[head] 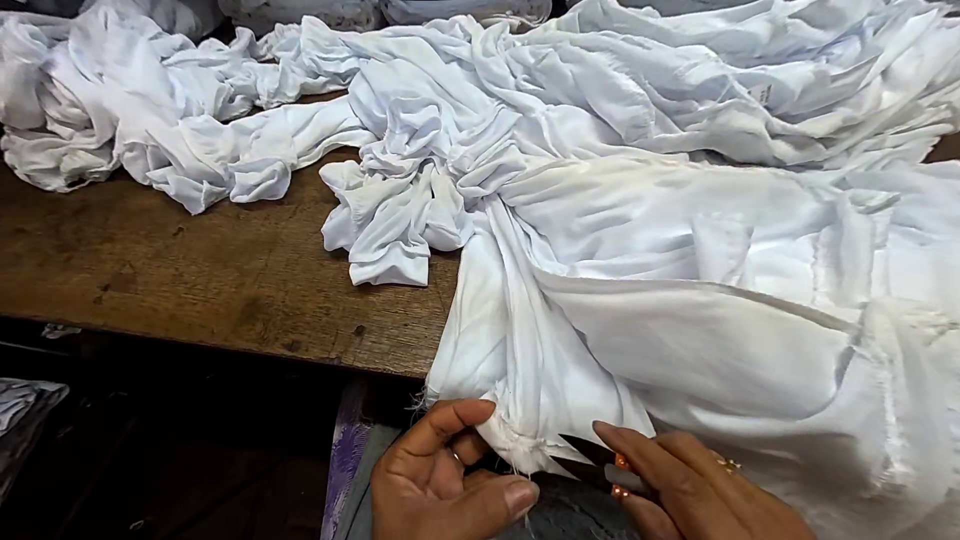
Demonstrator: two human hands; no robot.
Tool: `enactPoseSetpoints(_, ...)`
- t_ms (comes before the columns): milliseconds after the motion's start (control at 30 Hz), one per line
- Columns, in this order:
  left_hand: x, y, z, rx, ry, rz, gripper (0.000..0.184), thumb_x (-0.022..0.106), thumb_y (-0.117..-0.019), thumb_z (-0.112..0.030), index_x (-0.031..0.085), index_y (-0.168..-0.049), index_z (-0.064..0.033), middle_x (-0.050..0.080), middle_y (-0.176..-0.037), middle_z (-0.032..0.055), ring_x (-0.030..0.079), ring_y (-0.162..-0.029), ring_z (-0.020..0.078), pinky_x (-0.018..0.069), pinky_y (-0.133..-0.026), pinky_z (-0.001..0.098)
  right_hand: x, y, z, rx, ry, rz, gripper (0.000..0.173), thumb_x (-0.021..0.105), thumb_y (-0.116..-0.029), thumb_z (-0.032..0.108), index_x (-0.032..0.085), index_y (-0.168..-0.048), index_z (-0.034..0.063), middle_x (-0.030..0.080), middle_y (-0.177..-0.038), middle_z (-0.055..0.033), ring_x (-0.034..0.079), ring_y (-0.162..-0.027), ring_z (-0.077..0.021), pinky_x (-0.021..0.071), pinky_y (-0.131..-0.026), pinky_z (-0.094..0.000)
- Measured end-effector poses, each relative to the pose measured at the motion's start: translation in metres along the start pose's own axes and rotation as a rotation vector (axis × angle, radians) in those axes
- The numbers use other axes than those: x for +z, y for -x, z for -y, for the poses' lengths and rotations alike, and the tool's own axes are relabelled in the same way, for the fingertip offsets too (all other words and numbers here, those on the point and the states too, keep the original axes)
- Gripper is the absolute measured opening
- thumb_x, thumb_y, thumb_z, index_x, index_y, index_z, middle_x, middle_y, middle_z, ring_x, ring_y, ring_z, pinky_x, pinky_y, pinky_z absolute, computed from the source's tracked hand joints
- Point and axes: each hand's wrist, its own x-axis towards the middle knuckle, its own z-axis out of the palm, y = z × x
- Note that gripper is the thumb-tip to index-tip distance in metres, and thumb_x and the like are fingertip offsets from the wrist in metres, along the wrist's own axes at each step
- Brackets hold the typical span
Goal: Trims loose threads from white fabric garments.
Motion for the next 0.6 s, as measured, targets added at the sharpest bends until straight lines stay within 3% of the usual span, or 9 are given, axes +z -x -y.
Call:
enactPoseSetpoints(167,0.002,0.002,-0.001,-0.021,0.044,0.008,0.049,0.077,-0.0761,0.015,0.063,-0.123,0.012,0.068,-0.118,0.0279,0.073,-0.101,0.0299,0.0627,-0.086,0.0436,0.008,0.001,0.006,-0.071,0.008,-0.031,0.042,0.047,-0.1074,0.034,0.068,-0.126,0.0022,0.064,-0.085,-0.0142,0.061,-0.073,-0.0251,0.0481,-0.06,-0.0356)
enactPoseSetpoints(367,0.007,0.005,-0.004,0.014,-0.023,-0.025,0.049,0.078,-0.0737,0.017,0.064,-0.121,0.0117,0.068,-0.118,0.0235,0.073,-0.101,0.0272,0.0644,-0.082,0.0413,0.018,-0.007,0.011,-0.092,0.011,-0.091,0.042,0.045,-0.1078,0.034,0.069,-0.119,0.0015,0.065,-0.083,-0.013,0.061,-0.072,-0.0233,0.0478,-0.06,-0.0335)
enactPoseSetpoints(600,0.007,0.007,-0.004,-0.005,0.007,-0.026,0.051,0.079,-0.0741,0.016,0.063,-0.122,0.0123,0.068,-0.118,0.0249,0.073,-0.102,0.0281,0.0634,-0.085,0.0424,0.016,-0.004,0.011,-0.101,0.003,-0.091,0.039,0.045,-0.1081,0.032,0.07,-0.114,0.002,0.064,-0.081,-0.0125,0.06,-0.071,-0.0229,0.0475,-0.059,-0.0336)
